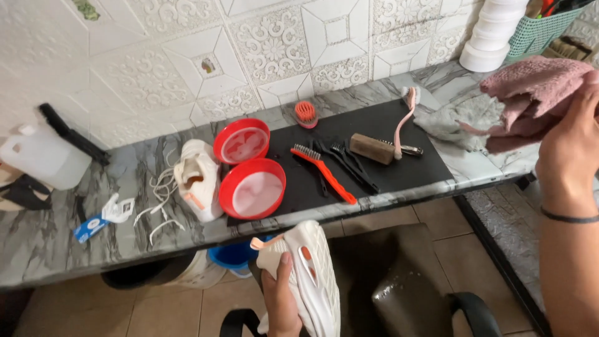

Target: The person scrubs the sole of a white sneaker using an orange brush and a smaller black brush, dipping the brushes into red bowls of soapy water. They wipe the shoe with a pink cloth between brushing cycles and continue scrubbing the sole until the end of the clip.

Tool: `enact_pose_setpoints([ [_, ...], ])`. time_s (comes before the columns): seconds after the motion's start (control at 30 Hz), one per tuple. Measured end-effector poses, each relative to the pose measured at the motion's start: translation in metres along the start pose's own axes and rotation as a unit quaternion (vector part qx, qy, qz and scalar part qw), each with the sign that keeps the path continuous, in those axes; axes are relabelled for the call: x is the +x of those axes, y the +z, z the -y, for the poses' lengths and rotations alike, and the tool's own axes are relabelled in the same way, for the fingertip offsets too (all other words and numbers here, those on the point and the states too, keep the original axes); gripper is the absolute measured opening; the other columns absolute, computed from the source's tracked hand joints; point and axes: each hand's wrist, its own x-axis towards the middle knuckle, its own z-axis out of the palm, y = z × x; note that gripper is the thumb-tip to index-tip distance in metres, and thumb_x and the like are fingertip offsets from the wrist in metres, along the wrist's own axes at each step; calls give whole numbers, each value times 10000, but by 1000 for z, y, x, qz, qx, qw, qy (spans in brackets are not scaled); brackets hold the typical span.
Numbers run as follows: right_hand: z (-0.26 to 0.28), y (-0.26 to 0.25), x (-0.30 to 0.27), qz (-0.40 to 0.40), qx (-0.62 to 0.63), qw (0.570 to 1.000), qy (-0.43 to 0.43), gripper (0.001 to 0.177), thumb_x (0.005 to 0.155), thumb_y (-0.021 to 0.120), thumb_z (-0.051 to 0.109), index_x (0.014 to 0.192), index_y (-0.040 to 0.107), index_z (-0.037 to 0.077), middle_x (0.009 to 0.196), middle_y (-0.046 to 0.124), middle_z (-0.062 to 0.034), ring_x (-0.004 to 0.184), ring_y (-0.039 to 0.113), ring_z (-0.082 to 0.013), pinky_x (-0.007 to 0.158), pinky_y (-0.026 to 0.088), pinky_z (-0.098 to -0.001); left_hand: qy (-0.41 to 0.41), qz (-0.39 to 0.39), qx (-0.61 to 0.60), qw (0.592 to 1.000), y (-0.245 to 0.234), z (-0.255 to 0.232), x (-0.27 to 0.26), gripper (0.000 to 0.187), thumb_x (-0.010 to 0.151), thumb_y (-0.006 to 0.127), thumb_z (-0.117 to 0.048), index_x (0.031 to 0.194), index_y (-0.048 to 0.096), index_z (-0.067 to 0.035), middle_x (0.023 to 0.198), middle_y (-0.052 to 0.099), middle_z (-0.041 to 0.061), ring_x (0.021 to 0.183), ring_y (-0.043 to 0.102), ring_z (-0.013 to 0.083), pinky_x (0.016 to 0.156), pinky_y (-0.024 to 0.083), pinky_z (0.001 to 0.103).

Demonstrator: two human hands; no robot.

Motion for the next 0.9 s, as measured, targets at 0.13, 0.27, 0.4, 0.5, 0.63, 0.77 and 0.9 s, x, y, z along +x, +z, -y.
enact_pose_setpoints([
  [0.13,64,-20,-101,112,272,950,-102,234,1307,445,289,1186,528,107,892,629,-22,654,650,-112,475,547,-217,102,128,7,987,-7,-5,-38,458,904,620,-209,1318,623,-12,1015,735,208,883,704,308,727,561,409],
  [0.27,99,-27,-187,155,233,959,-44,247,1176,492,189,959,589,120,806,601,28,741,524,-51,721,443,-212,85,132,1,988,-11,-6,-68,414,906,628,-182,1280,647,-6,984,752,223,874,727,338,725,585,448],
  [0.4,163,-37,-293,398,192,860,-255,436,1033,450,313,1400,574,113,1500,544,-164,1365,513,-282,1136,350,-425,266,175,84,944,-24,8,-71,437,915,651,-206,1312,626,-24,1243,747,152,1152,706,240,1006,534,340],
  [0.5,168,-34,-331,376,270,856,-231,403,1058,420,242,1345,629,51,1608,396,-228,1503,410,-342,1192,343,-441,211,99,-2,972,-26,-2,-68,381,887,659,-132,1200,730,73,1165,805,240,1066,760,320,886,595,420],
  [0.63,137,-17,-353,356,261,871,-216,426,1016,479,265,1358,625,56,1590,453,-234,1487,470,-331,1106,456,-365,202,15,31,979,-32,5,-44,468,819,732,-215,1232,708,3,1112,815,192,980,776,285,821,608,375],
  [0.77,112,-14,-317,415,184,890,-48,374,938,589,113,1283,732,108,975,764,-177,881,693,-218,770,547,-298,63,-22,-45,997,-16,-24,-52,531,837,717,-172,1328,557,-44,1190,735,228,1017,725,354,808,604,472],
  [0.9,137,-15,-279,265,245,932,-40,402,956,511,13,1343,602,-52,1313,712,-150,1224,663,-191,1093,462,-282,-17,-45,-49,998,-11,-33,-63,574,811,727,-142,1359,582,-55,1112,756,259,938,734,392,776,597,479],
])
